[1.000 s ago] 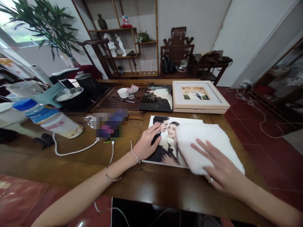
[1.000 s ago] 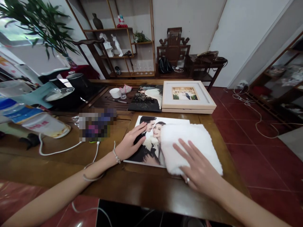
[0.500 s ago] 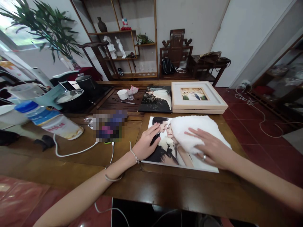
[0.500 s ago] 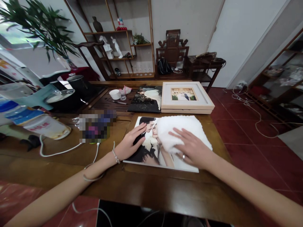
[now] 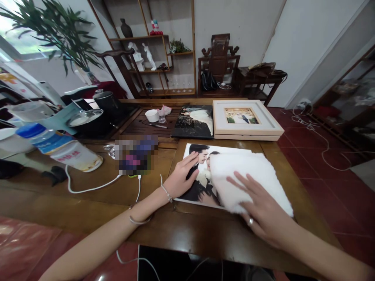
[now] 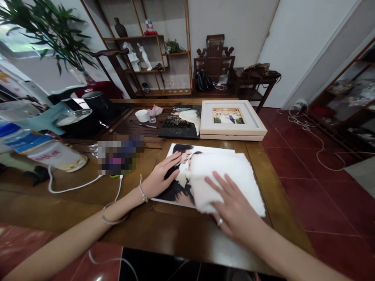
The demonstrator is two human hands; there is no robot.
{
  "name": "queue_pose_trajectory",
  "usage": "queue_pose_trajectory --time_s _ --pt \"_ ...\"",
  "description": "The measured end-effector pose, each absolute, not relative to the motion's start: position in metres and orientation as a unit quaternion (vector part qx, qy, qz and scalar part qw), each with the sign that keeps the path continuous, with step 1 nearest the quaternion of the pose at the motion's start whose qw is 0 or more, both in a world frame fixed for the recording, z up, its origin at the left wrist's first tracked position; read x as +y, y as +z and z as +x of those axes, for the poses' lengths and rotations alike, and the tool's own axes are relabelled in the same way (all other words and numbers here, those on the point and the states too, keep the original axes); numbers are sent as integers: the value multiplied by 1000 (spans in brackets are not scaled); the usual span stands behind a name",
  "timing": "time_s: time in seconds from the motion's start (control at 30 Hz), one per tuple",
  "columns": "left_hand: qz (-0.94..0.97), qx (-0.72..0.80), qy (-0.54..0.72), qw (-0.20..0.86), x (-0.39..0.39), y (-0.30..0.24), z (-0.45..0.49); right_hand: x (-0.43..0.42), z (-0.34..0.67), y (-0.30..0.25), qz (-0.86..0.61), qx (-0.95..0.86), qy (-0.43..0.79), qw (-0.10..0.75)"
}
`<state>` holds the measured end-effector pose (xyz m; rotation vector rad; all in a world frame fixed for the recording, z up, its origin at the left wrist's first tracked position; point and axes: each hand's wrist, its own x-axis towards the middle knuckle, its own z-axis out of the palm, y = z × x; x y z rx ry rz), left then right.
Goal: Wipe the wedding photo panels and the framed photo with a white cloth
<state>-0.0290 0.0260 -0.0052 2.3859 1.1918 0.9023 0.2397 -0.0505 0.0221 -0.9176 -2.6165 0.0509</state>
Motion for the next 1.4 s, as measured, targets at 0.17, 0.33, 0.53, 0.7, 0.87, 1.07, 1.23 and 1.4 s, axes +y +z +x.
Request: queue_pose_trajectory --time_s 0.17,0.33,0.53,0.7,0.87,1.07,1.23,1.4 --pt "834 415 324 165 26 -7 -29 -98 222 35 -270 -945 64 175" --pt "836 408 326 168 26 -7 -30 -69 224 40 -283 -946 57 146" --pt "839 416 311 161 26 -6 -30 21 257 43 -350 -927 -13 136" --pt "838 416 316 159 26 -6 -29 46 271 46 -386 -912 -2 136" --pt "836 413 322 161 26 -8 -30 -7 245 29 -348 -919 -22 186" --pt "836 417 312 171 27 -8 -30 -89 208 38 -292 -939 51 173" --pt "838 415 312 169 27 -7 -30 -81 206 50 -311 -933 40 174" --pt "842 413 308 156 27 -8 -30 -19 219 51 -364 -920 -21 146"
